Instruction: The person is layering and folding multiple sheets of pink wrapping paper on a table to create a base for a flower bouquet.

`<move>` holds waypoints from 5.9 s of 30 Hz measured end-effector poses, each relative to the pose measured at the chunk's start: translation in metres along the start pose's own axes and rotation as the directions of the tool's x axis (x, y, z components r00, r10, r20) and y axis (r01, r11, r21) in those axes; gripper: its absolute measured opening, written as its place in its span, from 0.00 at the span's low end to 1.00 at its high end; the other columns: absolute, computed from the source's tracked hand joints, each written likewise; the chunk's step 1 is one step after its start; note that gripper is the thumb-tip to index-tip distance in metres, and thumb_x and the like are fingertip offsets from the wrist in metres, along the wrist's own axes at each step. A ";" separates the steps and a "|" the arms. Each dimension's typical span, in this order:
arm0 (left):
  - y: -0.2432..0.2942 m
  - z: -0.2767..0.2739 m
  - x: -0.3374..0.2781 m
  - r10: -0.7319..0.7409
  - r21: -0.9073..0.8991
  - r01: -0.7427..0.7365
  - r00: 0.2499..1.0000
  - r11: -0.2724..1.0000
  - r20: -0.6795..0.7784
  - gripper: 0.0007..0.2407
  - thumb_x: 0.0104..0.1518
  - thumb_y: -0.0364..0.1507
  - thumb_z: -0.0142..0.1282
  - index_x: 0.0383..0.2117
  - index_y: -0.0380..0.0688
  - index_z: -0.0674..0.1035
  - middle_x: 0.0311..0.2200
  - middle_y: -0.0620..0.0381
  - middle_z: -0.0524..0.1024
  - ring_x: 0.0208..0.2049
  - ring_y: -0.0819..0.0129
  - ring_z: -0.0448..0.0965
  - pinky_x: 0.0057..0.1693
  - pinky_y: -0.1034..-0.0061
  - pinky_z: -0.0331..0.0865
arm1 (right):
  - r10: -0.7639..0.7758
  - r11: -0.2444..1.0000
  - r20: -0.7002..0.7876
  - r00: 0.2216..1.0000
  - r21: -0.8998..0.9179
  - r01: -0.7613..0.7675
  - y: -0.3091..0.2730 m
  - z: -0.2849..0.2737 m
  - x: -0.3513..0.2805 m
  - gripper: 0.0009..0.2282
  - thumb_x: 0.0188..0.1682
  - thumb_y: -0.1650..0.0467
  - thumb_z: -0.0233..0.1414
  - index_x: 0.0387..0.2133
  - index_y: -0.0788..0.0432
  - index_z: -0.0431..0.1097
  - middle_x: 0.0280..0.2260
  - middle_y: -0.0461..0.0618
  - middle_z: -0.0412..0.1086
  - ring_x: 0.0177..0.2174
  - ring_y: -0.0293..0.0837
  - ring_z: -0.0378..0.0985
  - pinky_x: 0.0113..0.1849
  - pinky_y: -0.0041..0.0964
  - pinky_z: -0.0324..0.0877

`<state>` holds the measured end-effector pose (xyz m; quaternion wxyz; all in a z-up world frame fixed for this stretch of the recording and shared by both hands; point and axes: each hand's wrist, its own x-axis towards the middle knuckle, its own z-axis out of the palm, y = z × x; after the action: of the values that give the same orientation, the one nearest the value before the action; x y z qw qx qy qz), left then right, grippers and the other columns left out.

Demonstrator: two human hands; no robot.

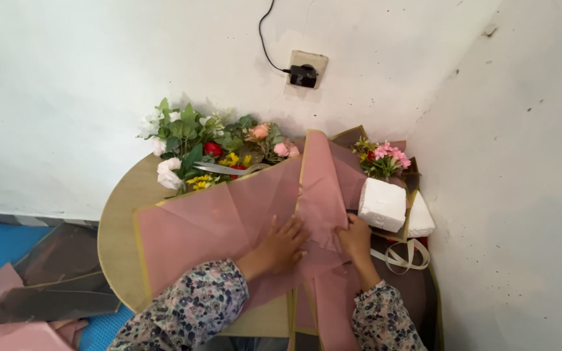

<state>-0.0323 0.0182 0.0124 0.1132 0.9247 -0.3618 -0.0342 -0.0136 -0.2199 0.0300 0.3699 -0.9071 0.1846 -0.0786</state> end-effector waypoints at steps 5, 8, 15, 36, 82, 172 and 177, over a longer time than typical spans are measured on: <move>0.009 -0.009 -0.020 0.018 -0.073 -0.016 0.999 0.997 0.038 0.27 0.66 0.45 0.43 0.70 0.52 0.60 0.74 0.46 0.46 0.75 0.53 0.40 0.70 0.30 0.31 | -0.091 0.989 -0.090 0.992 -0.121 0.080 -0.020 0.005 -0.020 0.20 0.41 0.69 0.59 0.50 0.51 0.76 0.39 0.62 0.79 0.42 0.65 0.81 0.43 0.56 0.76; 0.006 -0.041 -0.034 0.013 -0.420 -0.031 0.999 0.907 -0.046 0.24 0.68 0.41 0.41 0.68 0.46 0.62 0.71 0.41 0.54 0.73 0.48 0.48 0.69 0.29 0.32 | -0.197 0.960 -0.122 0.973 -0.226 0.166 -0.052 0.003 -0.062 0.23 0.45 0.71 0.57 0.57 0.55 0.70 0.39 0.71 0.77 0.42 0.69 0.80 0.45 0.61 0.74; 0.005 -0.073 -0.035 -0.466 -0.971 -0.007 0.876 0.240 -0.122 0.30 0.65 0.50 0.45 0.68 0.44 0.64 0.68 0.37 0.61 0.70 0.44 0.57 0.73 0.44 0.45 | -0.716 0.691 -0.189 0.672 -0.322 0.647 -0.063 0.062 -0.109 0.33 0.45 0.81 0.48 0.69 0.62 0.52 0.64 0.73 0.56 0.60 0.64 0.64 0.58 0.50 0.63; -0.041 -0.079 -0.011 -0.221 -0.150 0.171 0.553 0.974 -0.804 0.22 0.68 0.32 0.45 0.68 0.43 0.62 0.68 0.41 0.60 0.70 0.43 0.57 0.70 0.50 0.53 | -0.560 0.633 0.340 0.756 -0.413 0.655 -0.066 0.072 -0.142 0.30 0.59 0.56 0.36 0.73 0.48 0.37 0.72 0.59 0.34 0.68 0.66 0.35 0.62 0.67 0.37; -0.007 -0.041 -0.147 -0.281 -0.120 0.262 0.943 0.958 -0.179 0.44 0.58 0.60 0.44 0.74 0.44 0.47 0.72 0.40 0.47 0.74 0.42 0.39 0.68 0.30 0.37 | -0.563 0.781 0.272 0.780 -0.135 0.610 -0.056 0.058 -0.161 0.29 0.54 0.60 0.49 0.69 0.50 0.53 0.72 0.68 0.30 0.64 0.75 0.46 0.60 0.68 0.50; 0.007 -0.034 -0.293 -0.949 -0.514 0.825 0.084 0.237 -0.303 0.22 0.55 0.54 0.58 0.23 0.48 0.75 0.25 0.58 0.71 0.26 0.62 0.71 0.34 0.66 0.62 | -0.747 0.592 0.073 0.661 -0.379 0.711 0.006 0.077 -0.072 0.22 0.50 0.58 0.50 0.56 0.51 0.72 0.61 0.54 0.67 0.61 0.56 0.65 0.58 0.54 0.59; -0.027 0.079 -0.257 -0.845 -0.850 -0.501 0.374 0.163 -0.383 0.34 0.46 0.28 0.68 0.64 0.35 0.68 0.64 0.46 0.70 0.63 0.57 0.72 0.54 0.68 0.76 | -0.681 0.646 0.096 0.726 -0.388 0.657 -0.002 0.075 -0.083 0.25 0.51 0.56 0.48 0.61 0.50 0.67 0.61 0.51 0.66 0.61 0.53 0.64 0.58 0.54 0.58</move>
<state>-0.2150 0.1972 -0.0751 0.8298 0.5062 0.0327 0.2326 -0.0686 -0.1383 -0.0227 0.1179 -0.9631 -0.1407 -0.1968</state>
